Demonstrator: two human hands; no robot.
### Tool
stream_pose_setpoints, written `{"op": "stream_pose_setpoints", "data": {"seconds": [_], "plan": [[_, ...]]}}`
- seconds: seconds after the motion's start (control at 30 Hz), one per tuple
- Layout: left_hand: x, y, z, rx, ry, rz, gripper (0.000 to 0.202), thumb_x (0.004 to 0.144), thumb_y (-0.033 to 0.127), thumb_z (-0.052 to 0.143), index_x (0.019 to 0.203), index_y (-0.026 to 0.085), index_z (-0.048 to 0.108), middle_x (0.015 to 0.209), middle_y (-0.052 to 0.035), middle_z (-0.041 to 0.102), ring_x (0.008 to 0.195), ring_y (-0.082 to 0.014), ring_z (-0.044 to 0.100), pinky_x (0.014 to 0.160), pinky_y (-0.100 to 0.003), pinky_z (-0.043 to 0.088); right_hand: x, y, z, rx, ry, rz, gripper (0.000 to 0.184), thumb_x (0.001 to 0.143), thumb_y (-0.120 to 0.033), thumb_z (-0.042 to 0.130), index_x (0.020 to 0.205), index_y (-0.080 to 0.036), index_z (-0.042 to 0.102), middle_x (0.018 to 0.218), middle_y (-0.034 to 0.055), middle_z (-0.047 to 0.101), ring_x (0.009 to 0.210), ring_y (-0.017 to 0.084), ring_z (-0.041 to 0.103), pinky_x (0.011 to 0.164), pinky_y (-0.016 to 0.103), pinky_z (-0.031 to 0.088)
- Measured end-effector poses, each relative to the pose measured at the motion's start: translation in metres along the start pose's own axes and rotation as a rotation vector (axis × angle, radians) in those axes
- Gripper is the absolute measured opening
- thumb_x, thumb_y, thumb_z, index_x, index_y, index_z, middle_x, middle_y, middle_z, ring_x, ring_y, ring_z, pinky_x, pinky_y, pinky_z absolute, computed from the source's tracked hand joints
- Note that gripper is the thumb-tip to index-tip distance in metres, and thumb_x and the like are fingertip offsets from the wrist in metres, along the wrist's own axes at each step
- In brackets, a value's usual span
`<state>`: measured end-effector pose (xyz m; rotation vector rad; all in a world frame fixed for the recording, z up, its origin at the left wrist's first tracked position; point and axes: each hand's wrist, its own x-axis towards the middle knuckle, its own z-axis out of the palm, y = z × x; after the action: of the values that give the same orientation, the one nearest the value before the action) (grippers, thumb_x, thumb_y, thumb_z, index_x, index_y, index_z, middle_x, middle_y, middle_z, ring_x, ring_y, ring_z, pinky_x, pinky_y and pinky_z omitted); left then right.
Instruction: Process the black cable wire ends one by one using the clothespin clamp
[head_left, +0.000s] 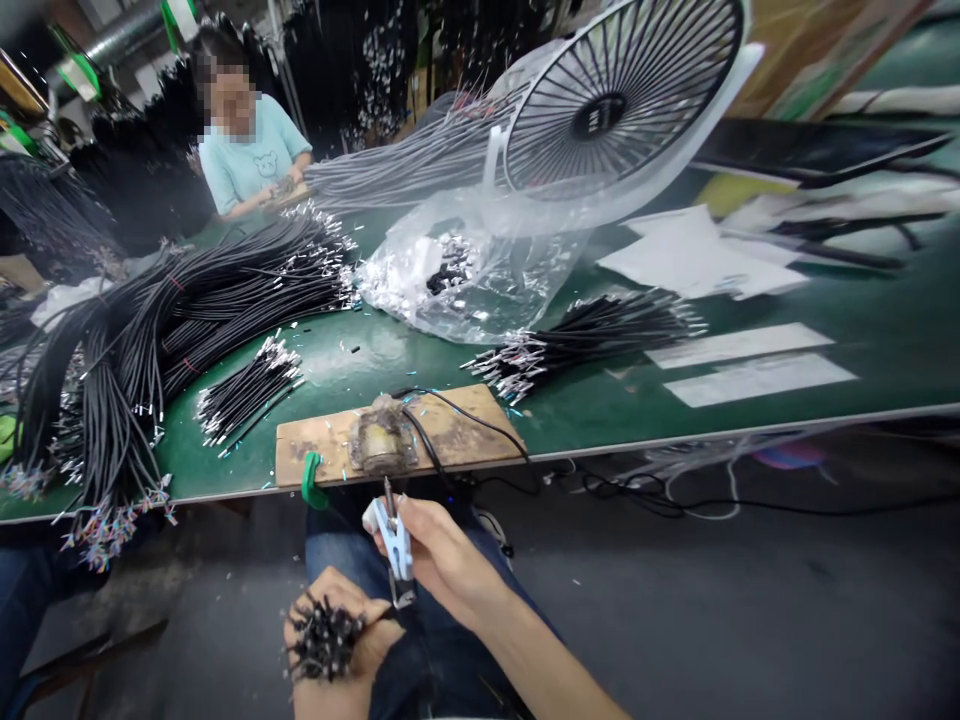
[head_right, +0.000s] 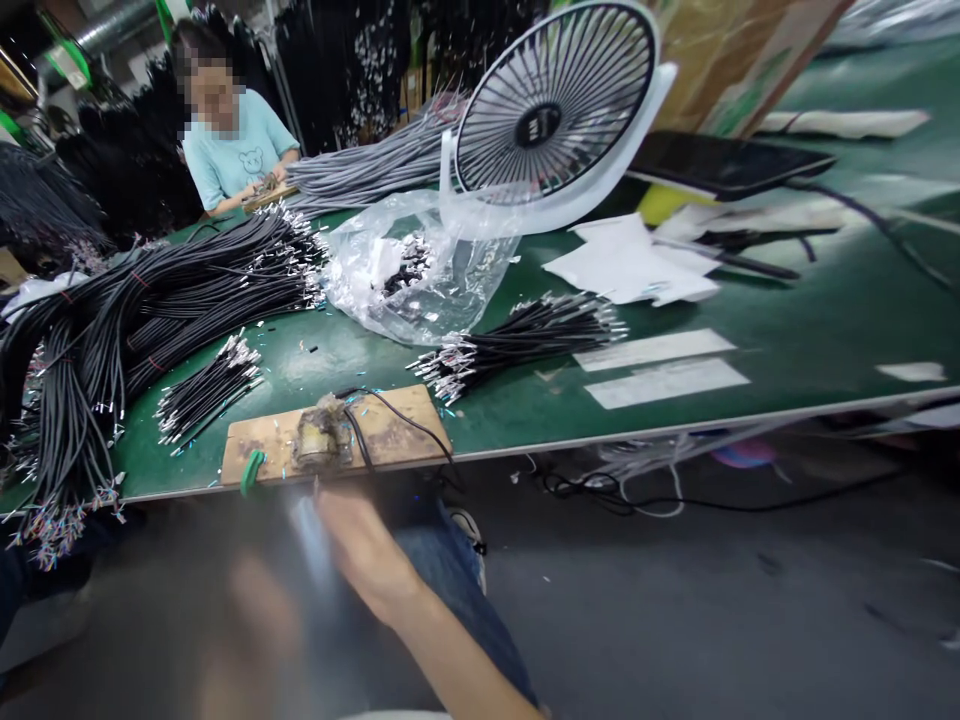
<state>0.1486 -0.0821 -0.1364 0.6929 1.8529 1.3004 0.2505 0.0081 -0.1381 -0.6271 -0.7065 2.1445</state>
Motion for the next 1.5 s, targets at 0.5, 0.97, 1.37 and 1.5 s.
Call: {"op": "stream_pose_setpoints", "data": {"seconds": [0.5,0.97,1.37,1.5], "plan": [[-0.004,0.000,0.007,0.070,-0.090,0.135,0.025,0.059,0.023,0.072,0.045,0.017,0.053,0.052,0.0008,0.048,0.051,-0.0123,0.046,0.053,-0.024,0.041,-0.003,0.022,-0.020,0.291,0.077,0.169,0.047,0.064,-0.061,0.068,0.075,-0.015,0.065,0.070,0.0031,0.059,0.061,0.012,0.050,0.056,0.023,0.038],[-0.024,-0.017,-0.004,-0.083,-0.158,-0.090,0.028,0.056,0.037,0.077,0.068,0.015,0.064,0.063,-0.0015,0.059,0.061,-0.0139,0.054,0.063,-0.026,0.046,-0.049,0.030,-0.029,-0.319,0.030,-0.066,0.035,0.065,-0.045,0.073,0.080,-0.015,0.062,0.069,0.0018,0.050,0.061,0.012,0.044,0.056,0.023,0.037],[-0.036,-0.024,-0.005,-0.199,-0.178,-0.370,0.039,0.053,0.039,0.080,0.078,0.013,0.064,0.057,-0.0013,0.063,0.043,-0.0083,0.049,0.041,-0.019,0.037,-0.050,0.020,-0.016,-0.840,0.085,-0.453,0.011,0.077,-0.022,0.059,0.068,-0.017,0.060,0.064,0.0006,0.051,0.061,0.013,0.048,0.056,0.023,0.039],[-0.035,-0.026,-0.004,-0.208,-0.087,-0.352,0.040,0.048,0.031,0.083,0.078,0.015,0.062,0.075,-0.0045,0.069,0.070,-0.0178,0.063,0.064,-0.025,0.049,-0.054,0.018,-0.012,-0.900,-0.009,-0.495,0.018,0.080,-0.018,0.056,0.063,-0.015,0.060,0.061,0.0022,0.056,0.061,0.014,0.051,0.056,0.023,0.040]]}}
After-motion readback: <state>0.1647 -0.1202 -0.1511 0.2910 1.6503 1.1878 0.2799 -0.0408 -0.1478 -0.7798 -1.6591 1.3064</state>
